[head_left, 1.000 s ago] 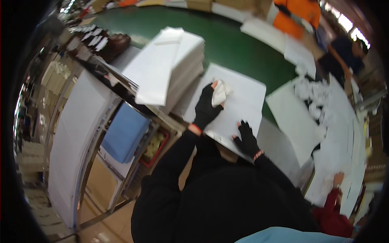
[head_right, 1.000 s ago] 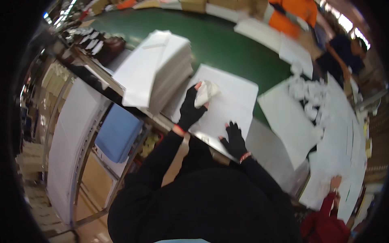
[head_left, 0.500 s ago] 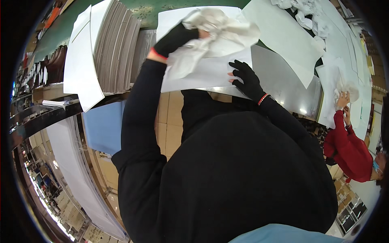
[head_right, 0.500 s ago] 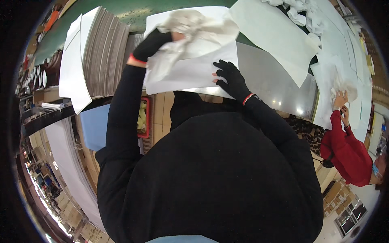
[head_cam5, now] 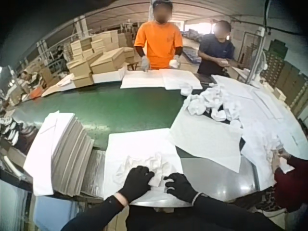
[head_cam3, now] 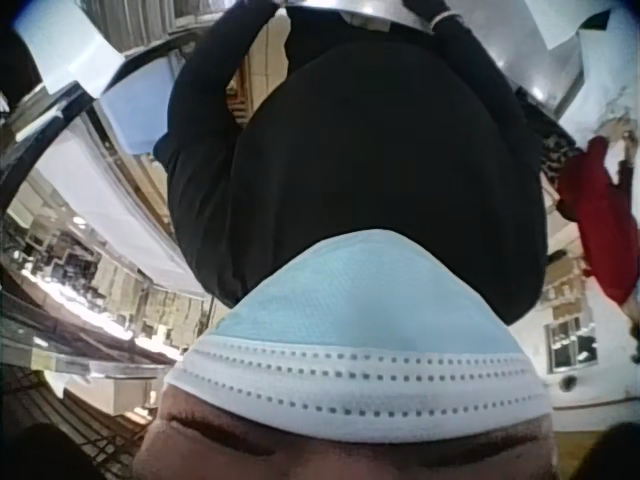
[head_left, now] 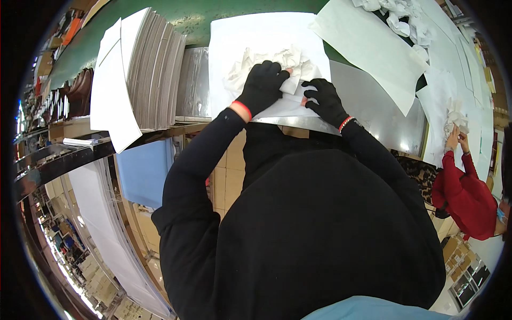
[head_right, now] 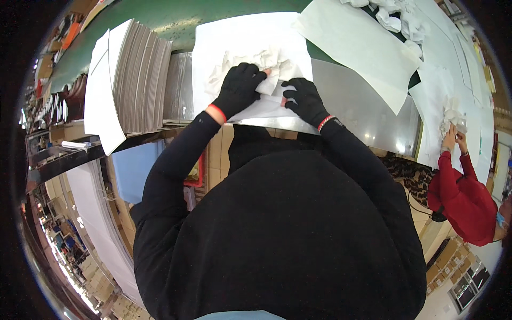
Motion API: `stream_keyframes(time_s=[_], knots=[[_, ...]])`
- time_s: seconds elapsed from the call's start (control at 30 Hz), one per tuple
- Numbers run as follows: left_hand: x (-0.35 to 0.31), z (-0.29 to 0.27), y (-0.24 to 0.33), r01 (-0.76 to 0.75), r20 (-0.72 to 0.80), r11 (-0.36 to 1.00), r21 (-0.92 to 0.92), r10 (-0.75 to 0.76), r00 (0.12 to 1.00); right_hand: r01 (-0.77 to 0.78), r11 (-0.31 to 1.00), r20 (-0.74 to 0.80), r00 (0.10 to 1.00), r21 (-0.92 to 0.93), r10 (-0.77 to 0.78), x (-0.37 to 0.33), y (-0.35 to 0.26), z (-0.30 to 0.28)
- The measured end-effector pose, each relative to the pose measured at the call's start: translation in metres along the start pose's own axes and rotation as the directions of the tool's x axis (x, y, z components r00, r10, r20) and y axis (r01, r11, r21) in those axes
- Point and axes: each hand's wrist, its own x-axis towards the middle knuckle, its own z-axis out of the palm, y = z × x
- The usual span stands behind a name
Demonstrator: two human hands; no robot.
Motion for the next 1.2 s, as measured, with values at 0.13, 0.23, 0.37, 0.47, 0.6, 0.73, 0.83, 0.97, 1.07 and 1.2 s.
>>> stream_keyframes(time_s=[0.13,0.23,0.37,0.47,0.6,0.73,0.83,0.97,1.07,1.2], knots=[[-0.023,-0.01,0.018,-0.009,-0.153,0.997,0.082,0.021,0.988,-0.119,0.945,0.085,0.992,0.306,0.097,0.018,0.009,-0.014],[-0.03,0.0,0.005,-0.031,-0.137,0.989,0.146,0.051,0.989,-0.221,0.94,0.175,0.968,0.26,0.18,0.021,0.017,-0.016],[-0.027,0.013,-0.012,-0.011,-0.083,1.0,-0.008,0.011,0.996,-0.256,0.95,0.224,0.951,0.179,0.214,0.025,0.016,-0.018],[-0.032,0.004,0.003,-0.038,-0.166,0.994,-0.099,0.022,0.986,-0.32,0.929,0.225,0.934,0.184,0.277,0.026,0.016,-0.022],[-0.039,0.002,0.004,-0.02,0.016,0.999,0.047,0.019,1.0,-0.362,0.894,0.414,0.88,0.264,0.234,0.035,0.005,-0.041],[-0.029,-0.025,0.011,0.195,0.236,0.971,-0.141,-0.158,0.959,-0.328,0.881,0.44,0.884,0.341,0.159,0.034,-0.014,-0.077],[-0.03,-0.006,-0.017,0.301,0.343,0.871,-0.388,-0.167,0.924,-0.236,0.951,0.144,0.967,0.198,0.21,0.031,-0.065,-0.109],[-0.02,0.004,-0.044,0.556,0.629,0.701,-0.447,-0.196,0.753,0.097,0.94,-0.019,0.995,0.327,-0.096,0.016,-0.105,-0.08],[-0.015,0.005,-0.049,0.558,0.631,0.67,-0.489,-0.169,0.757,0.236,0.967,0.102,0.964,0.097,-0.246,0.02,-0.109,-0.042],[-0.043,0.046,-0.067,0.346,0.254,0.822,-0.452,-0.253,0.933,0.141,0.989,0.205,0.97,-0.041,-0.13,0.026,-0.064,0.013]])
